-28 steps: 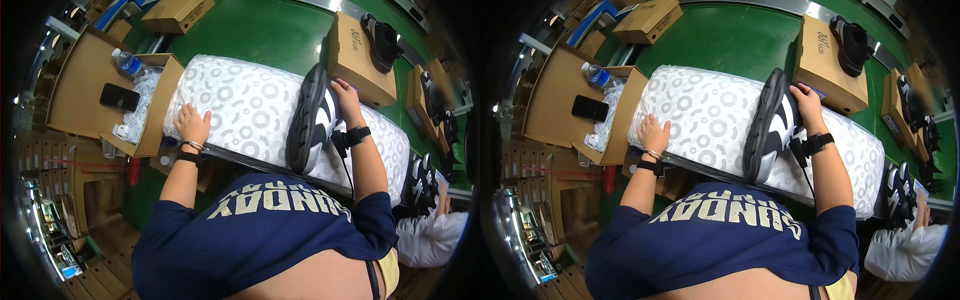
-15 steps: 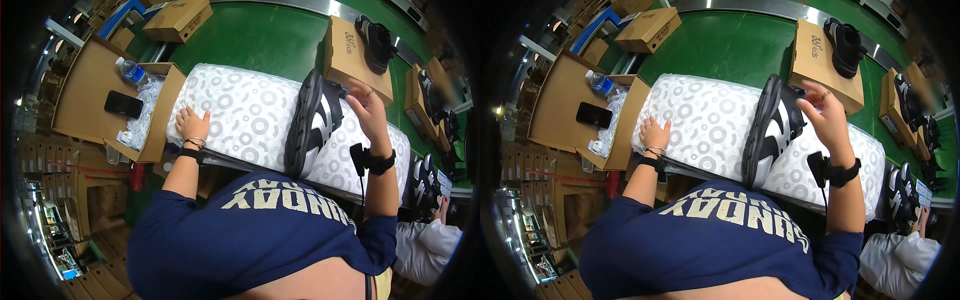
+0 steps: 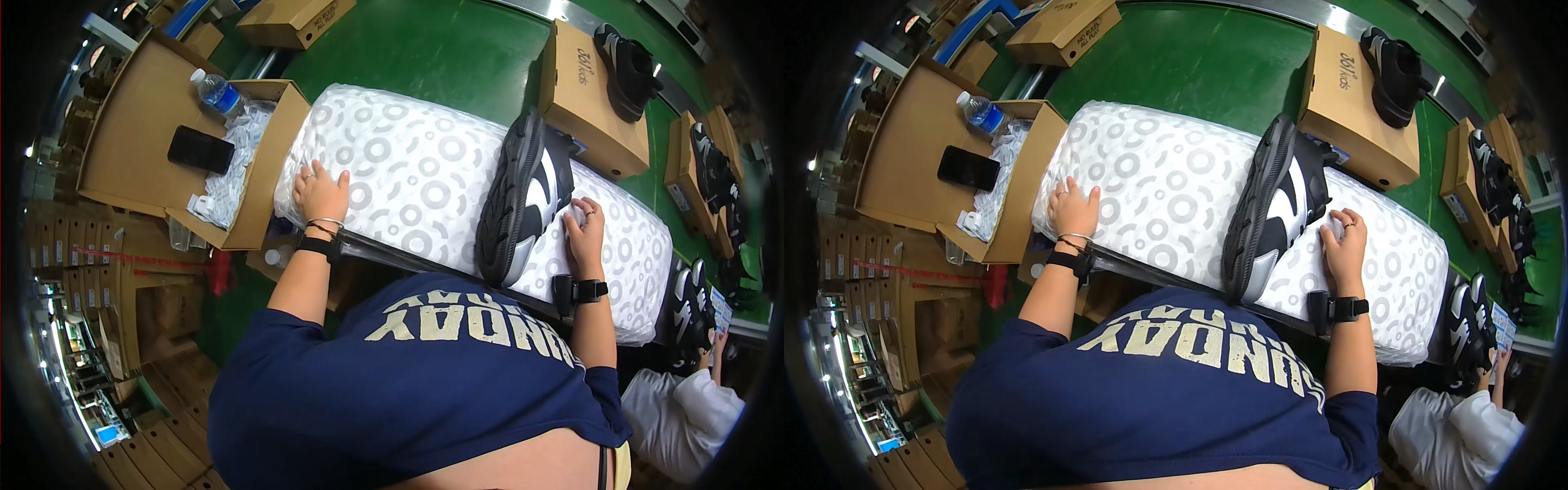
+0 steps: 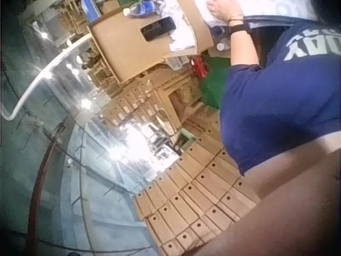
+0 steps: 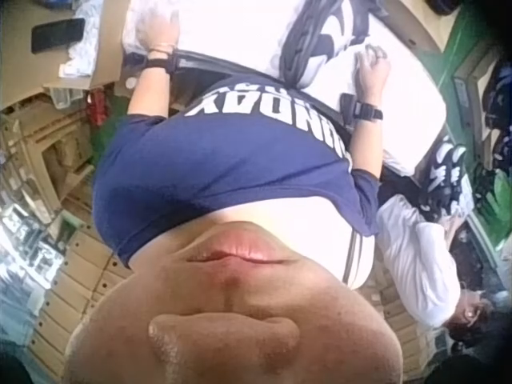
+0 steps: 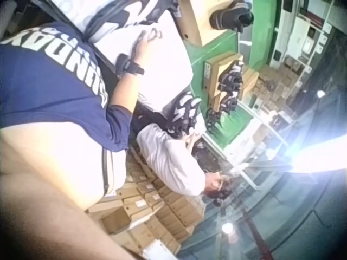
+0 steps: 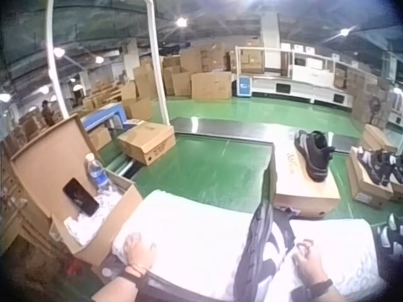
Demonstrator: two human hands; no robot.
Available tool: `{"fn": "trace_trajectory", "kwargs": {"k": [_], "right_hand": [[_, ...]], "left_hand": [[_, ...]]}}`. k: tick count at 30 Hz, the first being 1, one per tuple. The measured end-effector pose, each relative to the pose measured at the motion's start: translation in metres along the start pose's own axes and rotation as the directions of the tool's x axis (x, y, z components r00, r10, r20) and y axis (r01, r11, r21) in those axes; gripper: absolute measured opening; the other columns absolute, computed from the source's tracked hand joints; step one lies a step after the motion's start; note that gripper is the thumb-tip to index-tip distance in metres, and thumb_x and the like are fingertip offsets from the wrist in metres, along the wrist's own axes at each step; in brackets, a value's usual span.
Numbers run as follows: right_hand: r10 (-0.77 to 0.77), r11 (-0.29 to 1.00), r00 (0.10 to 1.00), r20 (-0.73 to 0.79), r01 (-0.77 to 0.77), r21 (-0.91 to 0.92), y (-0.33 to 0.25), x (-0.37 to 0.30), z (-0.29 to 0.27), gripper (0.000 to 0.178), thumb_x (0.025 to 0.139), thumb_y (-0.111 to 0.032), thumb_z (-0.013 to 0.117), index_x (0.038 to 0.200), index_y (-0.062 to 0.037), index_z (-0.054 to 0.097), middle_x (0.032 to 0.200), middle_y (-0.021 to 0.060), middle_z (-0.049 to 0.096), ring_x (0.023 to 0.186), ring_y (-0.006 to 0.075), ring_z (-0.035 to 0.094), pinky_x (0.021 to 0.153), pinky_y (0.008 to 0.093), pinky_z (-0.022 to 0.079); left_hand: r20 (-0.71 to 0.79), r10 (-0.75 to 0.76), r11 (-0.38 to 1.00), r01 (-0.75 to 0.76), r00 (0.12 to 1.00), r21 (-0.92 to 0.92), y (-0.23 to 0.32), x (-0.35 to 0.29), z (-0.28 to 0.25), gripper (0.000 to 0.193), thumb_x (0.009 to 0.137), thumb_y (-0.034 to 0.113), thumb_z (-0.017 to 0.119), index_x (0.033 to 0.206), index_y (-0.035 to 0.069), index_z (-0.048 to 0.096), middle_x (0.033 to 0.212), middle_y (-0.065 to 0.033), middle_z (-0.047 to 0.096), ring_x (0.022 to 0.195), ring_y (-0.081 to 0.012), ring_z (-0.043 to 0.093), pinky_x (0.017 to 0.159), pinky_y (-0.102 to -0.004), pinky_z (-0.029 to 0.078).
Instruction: The person packs shoes into boxes by hand, wrapping each shoe in tissue paper before placing it into a box and closing the lid. They then set the completed box aside on a conveyor belt and repeat the process with another shoe and box.
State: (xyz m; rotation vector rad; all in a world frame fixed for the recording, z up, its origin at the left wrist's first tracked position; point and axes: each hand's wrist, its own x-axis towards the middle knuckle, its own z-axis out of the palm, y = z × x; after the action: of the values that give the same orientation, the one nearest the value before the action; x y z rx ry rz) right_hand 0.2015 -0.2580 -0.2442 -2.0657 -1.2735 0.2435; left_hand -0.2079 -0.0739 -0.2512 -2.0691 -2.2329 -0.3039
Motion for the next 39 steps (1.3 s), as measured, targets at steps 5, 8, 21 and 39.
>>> {"fn": "trace_trajectory", "kwargs": {"k": [5, 8, 21, 39], "right_hand": [[-0.016, 1.000, 1.000, -0.012, 0.016, -0.007, 0.004, 0.000, -0.008, 0.026, 0.073, -0.012, 0.061, 0.097, -0.0022, 0.060, 0.108, 0.0156, 0.052, 0.104, 0.0289, 0.047, 0.090, 0.0353, 0.037], [0.148, 0.959, 0.988, -0.035, -0.135, 0.247, 0.000, 0.021, -0.023, 0.026, 0.075, -0.014, 0.062, 0.096, 0.0005, 0.059, 0.097, 0.0144, 0.059, 0.092, 0.0233, 0.057, 0.081, 0.0307, 0.043], [0.567, 0.449, 0.773, 0.285, -0.580, 0.679, 0.036, 0.040, -0.115, 0.039, 0.068, 0.005, 0.051, 0.107, 0.0061, 0.050, 0.085, 0.0142, 0.059, 0.063, 0.0214, 0.060, 0.053, 0.0304, 0.050], [0.095, 0.581, 0.992, -0.079, 0.009, 0.814, -0.045, 0.244, -0.141, 0.028, 0.071, -0.008, 0.066, 0.096, -0.0009, 0.056, 0.086, 0.0100, 0.062, 0.075, 0.0171, 0.060, 0.067, 0.0310, 0.050]], "left_hand": [[0.079, 0.228, 0.952, -0.206, 0.970, -0.226, 0.009, 0.015, -0.027, 0.048, 0.072, 0.028, 0.060, 0.107, -0.004, 0.053, 0.108, -0.0202, 0.051, 0.098, -0.0365, 0.049, 0.085, -0.0419, 0.040], [-0.101, 0.441, 0.791, -0.440, 0.892, -0.425, 0.048, 0.033, -0.075, 0.043, 0.071, 0.022, 0.060, 0.104, -0.005, 0.053, 0.103, -0.0186, 0.054, 0.092, -0.0351, 0.053, 0.081, -0.0390, 0.043], [-0.292, 0.940, -0.012, -0.835, 0.179, -0.550, 0.245, -0.031, -0.140, 0.047, 0.072, 0.039, 0.061, 0.111, 0.013, 0.055, 0.120, -0.0196, 0.046, 0.107, -0.0363, 0.046, 0.092, -0.0449, 0.033], [0.191, 0.974, 0.182, -0.922, 0.121, -0.343, 0.277, -0.054, -0.085, 0.063, 0.067, 0.050, 0.056, 0.121, 0.019, 0.048, 0.135, -0.0216, 0.029, 0.126, -0.0432, 0.018, 0.102, -0.0551, 0.007]]}}
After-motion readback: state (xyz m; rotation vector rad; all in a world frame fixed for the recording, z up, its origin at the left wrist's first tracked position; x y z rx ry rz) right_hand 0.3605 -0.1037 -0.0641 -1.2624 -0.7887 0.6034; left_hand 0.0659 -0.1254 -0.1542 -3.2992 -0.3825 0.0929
